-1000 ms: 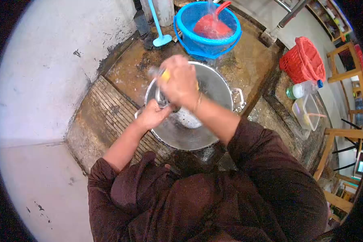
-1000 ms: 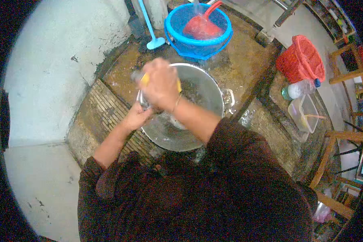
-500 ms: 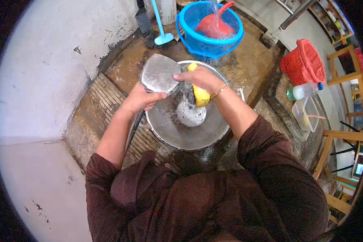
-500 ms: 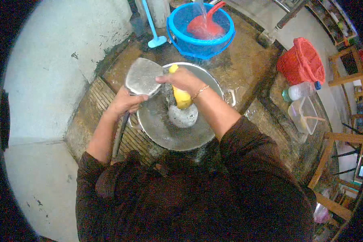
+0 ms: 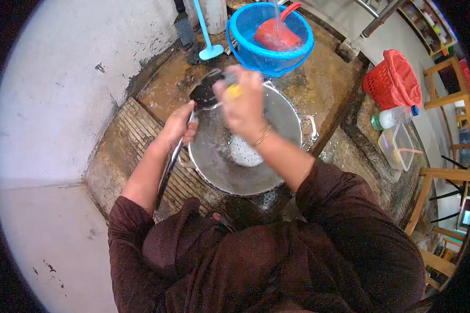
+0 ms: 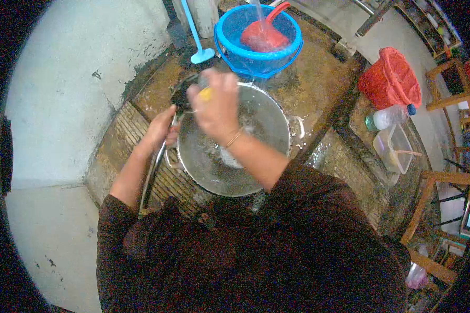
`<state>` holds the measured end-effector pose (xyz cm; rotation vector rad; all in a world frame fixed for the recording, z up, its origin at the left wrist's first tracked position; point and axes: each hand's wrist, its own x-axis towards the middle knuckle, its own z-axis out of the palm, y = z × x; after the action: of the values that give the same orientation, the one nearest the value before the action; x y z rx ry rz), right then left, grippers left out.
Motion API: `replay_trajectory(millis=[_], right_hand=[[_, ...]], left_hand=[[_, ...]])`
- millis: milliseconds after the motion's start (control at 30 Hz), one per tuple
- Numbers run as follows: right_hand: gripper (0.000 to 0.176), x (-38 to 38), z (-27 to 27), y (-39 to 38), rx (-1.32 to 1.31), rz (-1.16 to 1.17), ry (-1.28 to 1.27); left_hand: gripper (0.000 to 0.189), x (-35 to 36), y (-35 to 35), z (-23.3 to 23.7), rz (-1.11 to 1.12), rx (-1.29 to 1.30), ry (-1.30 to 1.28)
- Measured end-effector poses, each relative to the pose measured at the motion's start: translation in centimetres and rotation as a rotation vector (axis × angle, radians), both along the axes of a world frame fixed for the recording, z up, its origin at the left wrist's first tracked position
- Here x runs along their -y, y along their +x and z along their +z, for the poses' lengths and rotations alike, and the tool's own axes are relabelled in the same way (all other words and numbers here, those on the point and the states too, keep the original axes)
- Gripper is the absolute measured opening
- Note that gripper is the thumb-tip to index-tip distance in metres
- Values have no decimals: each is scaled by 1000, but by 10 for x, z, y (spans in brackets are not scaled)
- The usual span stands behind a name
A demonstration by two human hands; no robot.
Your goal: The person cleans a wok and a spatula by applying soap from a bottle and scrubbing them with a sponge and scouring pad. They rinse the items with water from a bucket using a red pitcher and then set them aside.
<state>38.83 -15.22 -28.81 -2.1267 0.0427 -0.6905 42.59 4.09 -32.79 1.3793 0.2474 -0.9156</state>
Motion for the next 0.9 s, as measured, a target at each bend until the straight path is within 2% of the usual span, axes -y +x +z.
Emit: replay_trajectory(millis=[33,67,133,200,267,367,400,467,500,533,567,600,633,667,700,733,767,800,900], right_hand=[[44,-19,-3,-9,3,94,-52],[46,-35,-8,-17,79,185,-121],[53,-51,-19,-19,257,330,-330],[53,-40,-17,2,233,332,-435],[46,-38,-16,23,220,261,-468],[41,-52,0,13,131,346,-592],[38,-52,-13,17,240,352,-582],[37,-37,-8,28,181,386,-585],[36,-30,-8,34,147,410,-592],[34,-33,-11,38,218,328,-496],[34,-37,-12,37,196,265,-473],[33,-42,-7,36,183,200,-449],[33,-47,-1,33,170,133,-421],[31,-52,6,28,19,236,-529],[29,-48,4,29,75,301,-567],[27,-40,0,29,129,365,-603],[25,-33,-3,28,178,426,-632],[21,-27,2,31,141,380,-589],[17,-20,-50,64,270,-73,-213]], left_hand=[[24,0,-3,5,59,-201,-105],[39,-1,-2,5,-54,-171,-123],[58,43,-21,-11,472,291,-20],[69,35,-23,17,322,-22,-190],[77,1,-10,17,-104,-253,-379],[84,1,-12,20,-83,-143,-235],[85,2,-12,21,-70,-126,-202],[86,5,-17,13,-30,-188,-164],[86,8,-19,18,-29,-120,-122],[87,14,-20,28,-26,-58,-84],[88,17,-18,34,-24,11,-44],[88,15,-12,33,-30,-72,-32],[89,13,-14,32,-34,22,3],[90,14,-20,30,-41,113,38],[91,16,-24,31,-48,203,71],[93,9,-19,19,-74,16,87],[90,8,-19,16,-68,52,118],[88,11,-21,22,-57,90,144],[85,6,-19,15,-19,111,142]])
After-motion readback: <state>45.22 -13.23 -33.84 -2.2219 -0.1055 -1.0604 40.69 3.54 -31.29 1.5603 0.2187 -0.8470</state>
